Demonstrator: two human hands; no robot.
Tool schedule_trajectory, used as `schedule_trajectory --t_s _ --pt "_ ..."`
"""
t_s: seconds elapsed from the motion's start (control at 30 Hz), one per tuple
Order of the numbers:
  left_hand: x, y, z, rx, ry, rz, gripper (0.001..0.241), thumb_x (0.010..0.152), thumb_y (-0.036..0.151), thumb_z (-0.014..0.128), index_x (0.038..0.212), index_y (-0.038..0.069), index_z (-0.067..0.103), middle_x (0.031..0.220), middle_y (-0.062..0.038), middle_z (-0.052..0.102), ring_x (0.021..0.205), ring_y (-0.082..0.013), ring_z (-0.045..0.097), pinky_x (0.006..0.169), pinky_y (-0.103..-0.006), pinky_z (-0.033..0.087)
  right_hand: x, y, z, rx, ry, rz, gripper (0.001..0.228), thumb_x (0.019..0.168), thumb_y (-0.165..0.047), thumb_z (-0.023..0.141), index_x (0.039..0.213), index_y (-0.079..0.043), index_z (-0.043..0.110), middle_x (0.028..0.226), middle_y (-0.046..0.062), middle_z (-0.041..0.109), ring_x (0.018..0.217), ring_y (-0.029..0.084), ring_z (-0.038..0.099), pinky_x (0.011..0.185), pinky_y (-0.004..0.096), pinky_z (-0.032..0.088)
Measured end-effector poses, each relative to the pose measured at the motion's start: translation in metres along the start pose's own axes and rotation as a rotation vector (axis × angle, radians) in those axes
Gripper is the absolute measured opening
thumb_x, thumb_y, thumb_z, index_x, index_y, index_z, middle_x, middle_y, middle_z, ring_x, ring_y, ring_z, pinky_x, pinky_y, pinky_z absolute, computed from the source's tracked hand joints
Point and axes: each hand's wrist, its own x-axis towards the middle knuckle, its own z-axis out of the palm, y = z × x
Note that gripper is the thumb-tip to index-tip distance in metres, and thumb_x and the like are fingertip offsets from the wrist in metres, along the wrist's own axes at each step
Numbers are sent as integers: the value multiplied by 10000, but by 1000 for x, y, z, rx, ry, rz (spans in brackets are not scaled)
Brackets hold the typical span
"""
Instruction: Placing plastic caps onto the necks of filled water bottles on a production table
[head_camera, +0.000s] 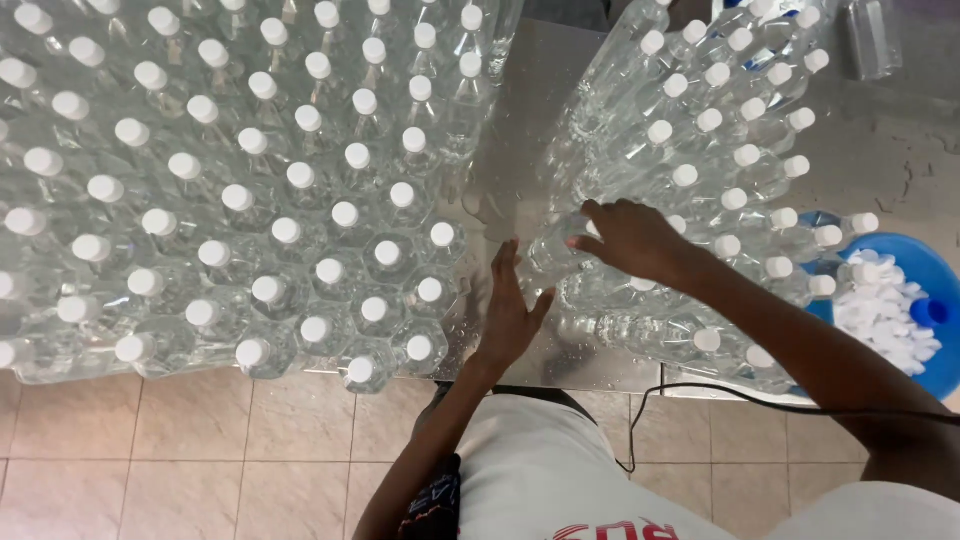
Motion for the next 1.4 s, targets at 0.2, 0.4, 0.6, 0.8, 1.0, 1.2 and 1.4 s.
schedule_trajectory --t_s 0.2,0.4,0.6,0.8,1.0,1.2,1.4 --pt "30 -10 -13 195 -187 -137 1249 866 587 860 1774 215 88 1846 -100 94 1720 -302 69 1342 -680 36 -13 -20 36 50 412 -155 355 1071 -439 645 1151 -100 712 893 158 792 942 353 779 882 494 620" --pt "20 0 -19 -42 -178 32 1160 753 564 967 1663 137 388 1622 -190 505 1552 -437 449 1316 -600 326 -60 -30 -70 434 156 20 389 980 -451 726 1276 -203 768 938 221 779 986 429 766 909 585 585" --pt "26 -68 15 -258 -17 -230 705 859 302 945 1406 93 551 1235 -221 738 1129 -344 766 865 -505 674 -12 11 -66 572 264 -14 560 1094 -406 679 1540 -82 577 1104 191 757 1139 389 709 992 555 539" --pt "17 -86 30 -600 35 -363 413 1035 231 776 1304 -12 577 1110 -198 714 991 -292 761 783 -445 708 -6 27 -46 558 202 -56 443 1075 -260 697 1469 -64 645 1150 205 762 1186 364 719 991 487 598" --pt "11 -78 22 -518 26 -278 382 980 218 826 1269 46 644 1052 -127 693 896 -202 695 694 -344 652 19 24 -27 496 175 -243 407 1114 -226 621 1466 -20 620 1261 271 710 1273 449 674 1018 538 591" --pt "3 -72 14 -559 -68 -198 615 904 286 905 1341 19 566 1159 -201 707 1002 -260 726 798 -418 690 25 3 -61 695 -30 -431 446 1076 -17 561 1521 -33 594 1425 277 652 1336 471 649 1031 560 582" --pt "-1 -31 -12 -584 -140 -130 686 800 76 955 1346 43 541 1135 -150 713 1044 -212 715 869 -376 686 15 17 -81 597 -152 -344 360 1077 -224 676 1392 -55 714 1109 181 758 1025 343 777 892 486 645"
